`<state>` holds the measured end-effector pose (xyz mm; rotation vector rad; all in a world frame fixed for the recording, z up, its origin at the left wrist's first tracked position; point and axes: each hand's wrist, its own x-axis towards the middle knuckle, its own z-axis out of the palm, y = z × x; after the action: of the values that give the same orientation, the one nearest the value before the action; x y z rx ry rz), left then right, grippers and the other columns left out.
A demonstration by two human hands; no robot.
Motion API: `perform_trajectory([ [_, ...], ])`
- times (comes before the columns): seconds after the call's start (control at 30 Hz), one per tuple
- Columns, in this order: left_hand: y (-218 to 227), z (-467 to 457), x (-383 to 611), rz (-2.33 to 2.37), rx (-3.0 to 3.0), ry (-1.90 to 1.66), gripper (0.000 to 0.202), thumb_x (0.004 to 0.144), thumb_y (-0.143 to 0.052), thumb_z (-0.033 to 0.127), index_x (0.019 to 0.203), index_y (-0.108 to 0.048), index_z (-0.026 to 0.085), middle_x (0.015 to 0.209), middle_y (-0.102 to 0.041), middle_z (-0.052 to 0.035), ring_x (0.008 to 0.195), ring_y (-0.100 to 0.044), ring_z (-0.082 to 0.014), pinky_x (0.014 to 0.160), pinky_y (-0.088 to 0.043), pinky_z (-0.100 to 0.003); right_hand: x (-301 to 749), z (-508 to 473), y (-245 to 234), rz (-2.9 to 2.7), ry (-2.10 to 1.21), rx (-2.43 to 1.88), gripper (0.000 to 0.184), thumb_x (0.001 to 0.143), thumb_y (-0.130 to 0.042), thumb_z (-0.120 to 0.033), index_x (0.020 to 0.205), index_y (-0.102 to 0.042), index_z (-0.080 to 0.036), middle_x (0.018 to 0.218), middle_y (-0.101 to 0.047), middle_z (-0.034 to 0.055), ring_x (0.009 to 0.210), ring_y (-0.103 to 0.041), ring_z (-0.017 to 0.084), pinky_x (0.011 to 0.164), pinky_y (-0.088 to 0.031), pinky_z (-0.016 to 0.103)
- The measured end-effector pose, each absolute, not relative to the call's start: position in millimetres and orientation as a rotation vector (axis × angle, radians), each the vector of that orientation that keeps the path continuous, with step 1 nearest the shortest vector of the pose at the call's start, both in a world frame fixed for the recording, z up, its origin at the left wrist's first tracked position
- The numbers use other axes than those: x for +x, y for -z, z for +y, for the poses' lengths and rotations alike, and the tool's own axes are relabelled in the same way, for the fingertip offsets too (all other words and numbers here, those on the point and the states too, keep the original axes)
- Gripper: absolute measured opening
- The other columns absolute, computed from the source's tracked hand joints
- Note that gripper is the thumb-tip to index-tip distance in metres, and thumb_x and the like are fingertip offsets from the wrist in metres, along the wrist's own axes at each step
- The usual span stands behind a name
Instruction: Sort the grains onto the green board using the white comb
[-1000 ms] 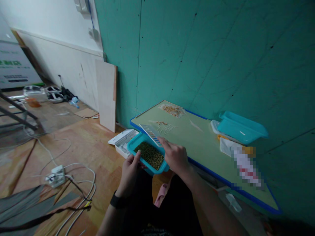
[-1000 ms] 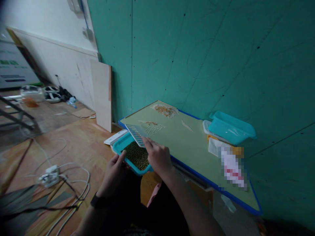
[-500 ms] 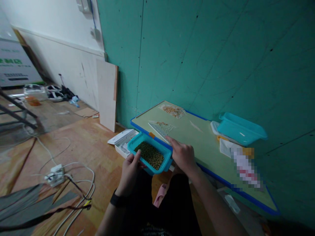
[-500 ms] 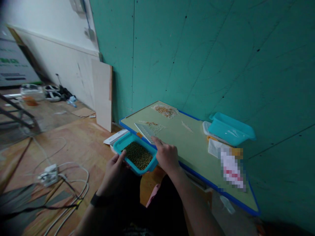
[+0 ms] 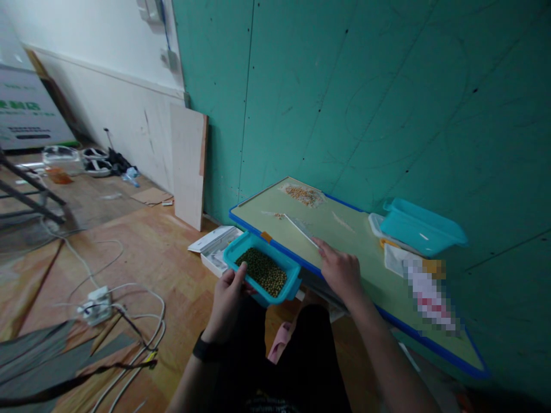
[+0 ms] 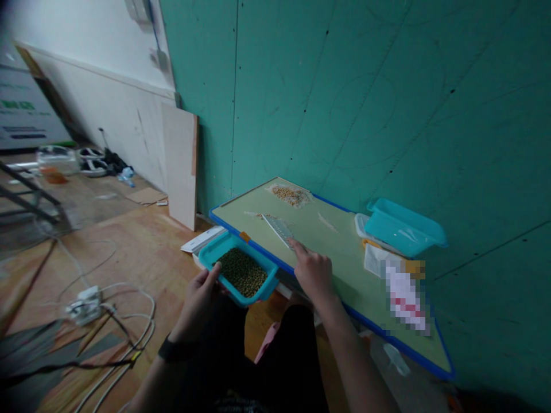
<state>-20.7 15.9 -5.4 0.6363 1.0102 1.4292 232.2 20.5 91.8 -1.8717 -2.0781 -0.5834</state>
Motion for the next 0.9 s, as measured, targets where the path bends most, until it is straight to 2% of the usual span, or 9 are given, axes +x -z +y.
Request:
perform_trajectory([
  [0.17,3.7,13.9,-20.8,0.993,0.649,-1.434,0.049,0.065,-0.086,0.059,0.068,-0.061,0.018,0.052,-0.062,0.0030,0.044,-0.058,-0.0128,0.047,-0.048,-0.023,250.3,28.2,-90.2,-1.951,0.588,-1.967,0.039,0.097,-0.047,-0.021,0.127,-0.070,-0.023,0.073,-0.077,0.0089,0.059,-0.068,0.020,0.057,-0.038,0.028],
  [0.37,0.6,13.5,-20.3,1.021,0.675,-1.426,0.051,0.064,-0.085,0.063,0.067,-0.062,0.017,0.052,-0.061,0.0025,0.044,-0.058,-0.0136,0.047,-0.049,-0.024,253.6,27.9,-82.5,-1.801,0.572,-1.895,0.036,0.096,-0.046,-0.024,0.119,-0.073,-0.016,0.077,-0.078,0.0111,0.059,-0.068,0.020,0.059,-0.038,0.028],
  [0.53,2.8,13.9,-20.7,1.024,0.687,-1.428,0.052,0.063,-0.085,0.063,0.067,-0.061,0.018,0.053,-0.061,0.0022,0.045,-0.059,-0.0142,0.047,-0.048,-0.025,243.7,15.2,-83.9,-1.671,0.464,-1.824,0.037,0.095,-0.048,-0.038,0.083,-0.073,-0.014,0.074,-0.076,0.0173,0.061,-0.068,0.024,0.060,-0.040,0.030],
  [0.6,4.4,14.0,-20.8,1.029,0.695,-1.435,0.051,0.065,-0.084,0.063,0.066,-0.060,0.018,0.052,-0.061,0.0020,0.045,-0.059,-0.0140,0.047,-0.047,-0.024,239.7,12.9,-86.5,-1.632,0.369,-1.806,0.037,0.093,-0.051,-0.043,0.077,-0.070,-0.016,0.074,-0.075,0.0178,0.062,-0.069,0.025,0.060,-0.041,0.030],
  [0.73,6.2,13.5,-20.4,1.024,0.693,-1.435,0.050,0.067,-0.084,0.062,0.067,-0.060,0.018,0.052,-0.059,0.0031,0.045,-0.059,-0.0139,0.047,-0.047,-0.024,233.7,17.0,-90.5,-1.572,0.190,-1.766,0.034,0.089,-0.053,-0.044,0.080,-0.070,-0.016,0.081,-0.077,0.0180,0.070,-0.071,0.026,0.060,-0.043,0.030],
  [0.9,6.6,13.1,-20.5,1.020,0.693,-1.437,0.051,0.066,-0.084,0.062,0.065,-0.059,0.018,0.052,-0.060,0.0024,0.046,-0.060,-0.0144,0.048,-0.048,-0.024,228.8,33.1,-93.0,-1.549,0.145,-1.780,0.032,0.086,-0.053,-0.040,0.084,-0.071,-0.015,0.087,-0.078,0.0196,0.076,-0.072,0.027,0.065,-0.045,0.032],
])
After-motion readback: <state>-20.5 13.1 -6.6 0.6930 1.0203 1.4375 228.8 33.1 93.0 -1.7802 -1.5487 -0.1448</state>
